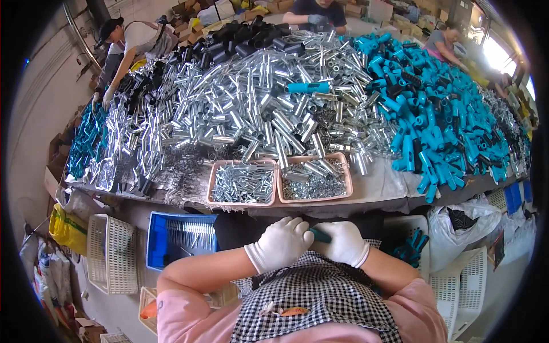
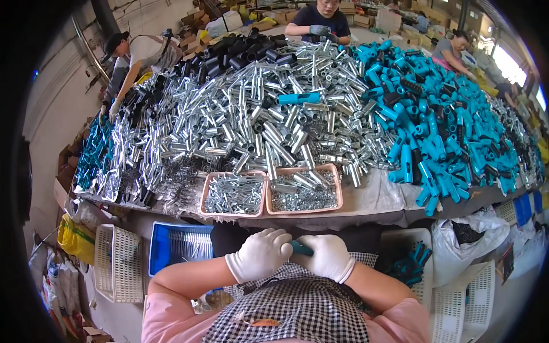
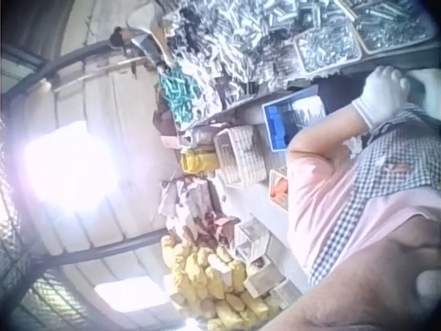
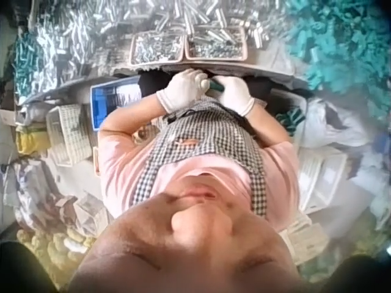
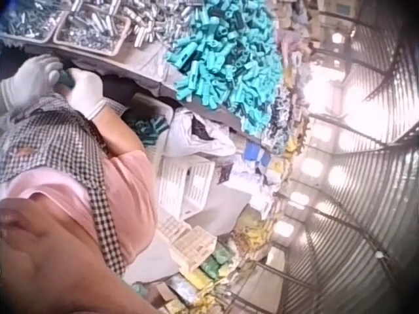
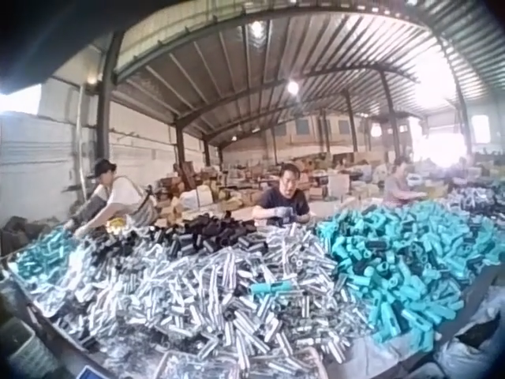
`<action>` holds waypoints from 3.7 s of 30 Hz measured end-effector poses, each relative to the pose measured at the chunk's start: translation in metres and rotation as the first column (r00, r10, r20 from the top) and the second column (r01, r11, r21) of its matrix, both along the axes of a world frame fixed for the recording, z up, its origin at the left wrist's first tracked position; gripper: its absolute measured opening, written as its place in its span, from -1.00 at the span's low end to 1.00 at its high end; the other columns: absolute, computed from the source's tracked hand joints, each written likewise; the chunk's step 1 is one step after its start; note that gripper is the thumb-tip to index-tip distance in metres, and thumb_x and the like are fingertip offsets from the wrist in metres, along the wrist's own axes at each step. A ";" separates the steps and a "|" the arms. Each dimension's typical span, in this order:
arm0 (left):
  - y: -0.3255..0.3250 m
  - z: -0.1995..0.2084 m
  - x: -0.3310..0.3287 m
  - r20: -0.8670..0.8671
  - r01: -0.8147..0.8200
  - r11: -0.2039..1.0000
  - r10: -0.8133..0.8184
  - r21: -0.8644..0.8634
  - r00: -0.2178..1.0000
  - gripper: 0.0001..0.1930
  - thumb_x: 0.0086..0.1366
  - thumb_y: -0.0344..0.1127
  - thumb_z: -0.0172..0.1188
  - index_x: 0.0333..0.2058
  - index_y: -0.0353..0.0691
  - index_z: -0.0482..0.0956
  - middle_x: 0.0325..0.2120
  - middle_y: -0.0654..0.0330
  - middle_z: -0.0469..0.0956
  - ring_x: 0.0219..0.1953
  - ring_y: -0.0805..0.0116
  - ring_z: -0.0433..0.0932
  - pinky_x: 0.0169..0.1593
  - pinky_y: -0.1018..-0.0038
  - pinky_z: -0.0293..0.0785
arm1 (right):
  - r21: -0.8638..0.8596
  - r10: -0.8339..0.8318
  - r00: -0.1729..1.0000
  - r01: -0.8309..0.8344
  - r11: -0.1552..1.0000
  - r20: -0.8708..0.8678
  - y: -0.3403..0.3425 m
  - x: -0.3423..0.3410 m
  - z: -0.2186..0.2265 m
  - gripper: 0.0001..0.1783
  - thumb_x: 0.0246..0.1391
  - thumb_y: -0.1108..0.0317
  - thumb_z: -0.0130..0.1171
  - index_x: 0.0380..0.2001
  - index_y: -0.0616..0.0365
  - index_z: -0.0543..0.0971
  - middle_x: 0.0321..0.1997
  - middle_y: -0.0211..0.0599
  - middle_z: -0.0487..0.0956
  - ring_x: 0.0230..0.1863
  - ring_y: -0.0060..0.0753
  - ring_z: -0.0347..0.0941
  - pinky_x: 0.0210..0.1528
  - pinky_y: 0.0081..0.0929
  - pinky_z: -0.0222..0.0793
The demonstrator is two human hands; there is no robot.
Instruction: Assembling hardware components by inserting metal tubes into plastic handles and securing them with screws.
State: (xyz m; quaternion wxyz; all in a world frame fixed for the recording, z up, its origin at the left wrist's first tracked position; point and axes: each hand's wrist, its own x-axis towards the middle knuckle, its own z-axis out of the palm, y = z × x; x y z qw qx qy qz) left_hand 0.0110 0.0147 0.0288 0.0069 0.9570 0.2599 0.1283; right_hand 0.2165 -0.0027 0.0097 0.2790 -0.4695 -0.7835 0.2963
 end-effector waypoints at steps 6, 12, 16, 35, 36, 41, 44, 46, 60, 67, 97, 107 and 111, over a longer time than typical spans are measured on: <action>0.008 -0.005 0.006 -0.113 0.049 0.990 -0.064 -0.130 0.992 -0.82 0.15 -0.28 0.09 -0.49 -0.28 0.47 -0.29 0.04 0.59 -0.27 0.15 0.62 -0.23 0.28 0.56 | -0.061 0.024 1.000 -0.023 0.998 0.012 0.003 0.007 -0.013 -0.68 -0.08 0.03 0.36 -0.36 0.03 0.67 -0.49 -0.07 0.62 -0.44 0.03 0.59 -0.38 -0.17 0.49; 0.020 -0.015 0.003 0.148 0.030 0.861 0.053 -0.507 0.987 -0.84 0.22 -0.27 0.19 -0.39 -0.24 0.48 -0.52 0.05 0.56 -0.44 -0.02 0.59 -0.34 0.13 0.49 | -0.009 0.082 0.997 -0.082 0.997 -0.003 0.001 0.015 -0.016 -0.62 -0.12 -0.01 0.38 -0.33 0.02 0.69 -0.49 -0.09 0.63 -0.45 -0.02 0.60 -0.39 -0.21 0.51; 0.033 0.001 0.003 -0.047 -0.145 0.489 0.207 -0.860 0.977 -0.64 0.09 -0.11 0.36 -0.32 -0.31 0.58 -0.45 0.03 0.62 -0.42 0.16 0.60 -0.33 0.31 0.48 | 0.041 0.144 0.990 -0.144 0.989 0.011 -0.002 0.017 -0.012 -0.60 -0.11 -0.06 0.38 -0.33 0.01 0.69 -0.53 -0.15 0.61 -0.49 -0.04 0.59 -0.43 -0.21 0.50; 0.052 0.013 0.028 -0.014 -0.074 0.735 0.087 -0.675 0.996 -0.54 -0.07 -0.19 0.44 -0.17 -0.21 0.59 -0.37 0.05 0.61 -0.27 0.03 0.62 -0.17 0.25 0.53 | -0.291 0.328 0.937 -0.282 0.914 0.120 0.023 0.059 -0.003 -0.35 0.08 0.16 0.22 0.21 0.16 0.32 -0.27 0.08 0.61 -0.28 0.13 0.58 -0.29 -0.09 0.49; 0.053 0.016 0.029 0.050 0.005 0.729 0.040 -0.684 0.998 -0.56 -0.04 -0.19 0.43 -0.16 -0.22 0.61 -0.33 0.04 0.62 -0.25 0.04 0.62 -0.13 0.25 0.54 | -0.298 0.323 0.939 -0.276 0.914 0.119 0.021 0.061 -0.009 -0.35 0.08 0.16 0.22 0.21 0.16 0.32 -0.27 0.08 0.61 -0.28 0.13 0.58 -0.29 -0.09 0.49; 0.089 0.016 0.010 0.266 -0.103 0.819 0.298 -0.565 0.917 -0.70 0.11 -0.31 0.34 -0.16 -0.22 0.66 -0.30 0.04 0.63 -0.24 0.14 0.63 -0.12 0.25 0.56 | -0.245 0.122 0.992 -0.122 0.962 -0.015 -0.004 0.062 -0.008 -0.50 0.06 0.17 0.26 0.04 0.12 0.46 -0.35 0.09 0.59 -0.30 0.19 0.56 -0.29 -0.09 0.47; 0.114 -0.002 -0.001 -0.047 -0.463 0.838 0.471 -0.289 0.881 -0.78 0.13 -0.20 0.24 -0.32 -0.19 0.69 -0.41 0.01 0.63 -0.33 0.01 0.63 -0.19 0.18 0.56 | -0.261 0.053 0.997 -0.068 0.963 -0.062 -0.012 0.059 -0.011 -0.51 0.03 0.16 0.29 0.01 0.13 0.48 -0.35 0.11 0.59 -0.30 0.18 0.56 -0.29 -0.10 0.46; 0.121 -0.028 0.005 -0.248 -0.531 0.824 0.482 -0.196 0.840 -0.75 0.11 -0.14 0.25 -0.39 -0.21 0.69 -0.42 -0.01 0.64 -0.31 0.00 0.64 -0.18 0.20 0.57 | -0.309 0.087 0.995 -0.095 0.946 -0.039 -0.011 0.053 -0.003 -0.49 0.03 0.19 0.28 0.04 0.14 0.47 -0.32 0.09 0.60 -0.29 0.16 0.57 -0.27 -0.14 0.48; 0.121 -0.061 0.020 -0.082 -0.429 0.885 0.421 -0.180 0.903 -0.85 0.12 -0.31 0.19 -0.37 -0.21 0.64 -0.40 0.03 0.63 -0.27 0.05 0.66 -0.21 0.22 0.59 | -0.279 0.089 0.994 -0.103 0.955 -0.065 -0.020 0.041 -0.005 -0.48 0.05 0.18 0.28 0.06 0.15 0.48 -0.25 0.08 0.60 -0.22 0.17 0.56 -0.18 -0.18 0.48; 0.134 -0.060 0.029 -0.125 -0.353 0.909 0.332 -0.222 0.935 -0.85 0.12 -0.34 0.10 -0.43 -0.21 0.63 -0.38 -0.01 0.64 -0.29 -0.02 0.64 -0.18 0.15 0.56 | -0.228 0.098 0.991 -0.115 0.967 -0.086 -0.011 0.032 -0.002 -0.46 0.06 0.20 0.25 0.10 0.15 0.46 -0.23 0.08 0.61 -0.23 0.12 0.58 -0.16 -0.19 0.49; 0.037 -0.049 -0.012 0.472 -0.019 0.869 0.287 -0.495 0.834 -0.82 0.08 -0.29 0.36 -0.35 -0.22 0.65 -0.30 0.11 0.63 -0.27 0.07 0.60 -0.16 0.25 0.54 | -0.004 0.160 0.977 -0.161 0.987 0.143 0.031 0.026 -0.014 -0.55 -0.05 0.11 0.30 -0.07 0.00 0.54 -0.48 -0.14 0.61 -0.45 -0.03 0.59 -0.44 -0.14 0.46; 0.030 -0.045 -0.010 0.276 0.122 0.977 -0.070 -0.174 0.959 -0.69 0.14 -0.20 0.30 -0.20 -0.25 0.62 -0.21 0.15 0.58 -0.29 0.20 0.59 -0.20 0.34 0.55 | -0.250 0.226 0.968 -0.247 0.936 -0.111 0.026 0.042 -0.027 -0.43 -0.04 0.15 0.33 0.05 0.19 0.54 -0.18 0.06 0.63 -0.19 -0.01 0.62 -0.12 -0.30 0.52; 0.024 -0.035 -0.013 0.222 0.137 0.965 -0.087 -0.224 0.971 -0.49 0.00 -0.14 0.39 -0.08 -0.28 0.57 -0.22 0.11 0.55 -0.31 0.18 0.59 -0.23 0.31 0.55 | -0.752 0.163 0.953 -0.301 0.586 -0.255 0.027 0.048 -0.009 -0.53 0.06 0.30 0.28 0.03 0.28 0.53 -0.38 -0.23 0.59 -0.47 -0.55 0.50 -0.38 -0.50 0.45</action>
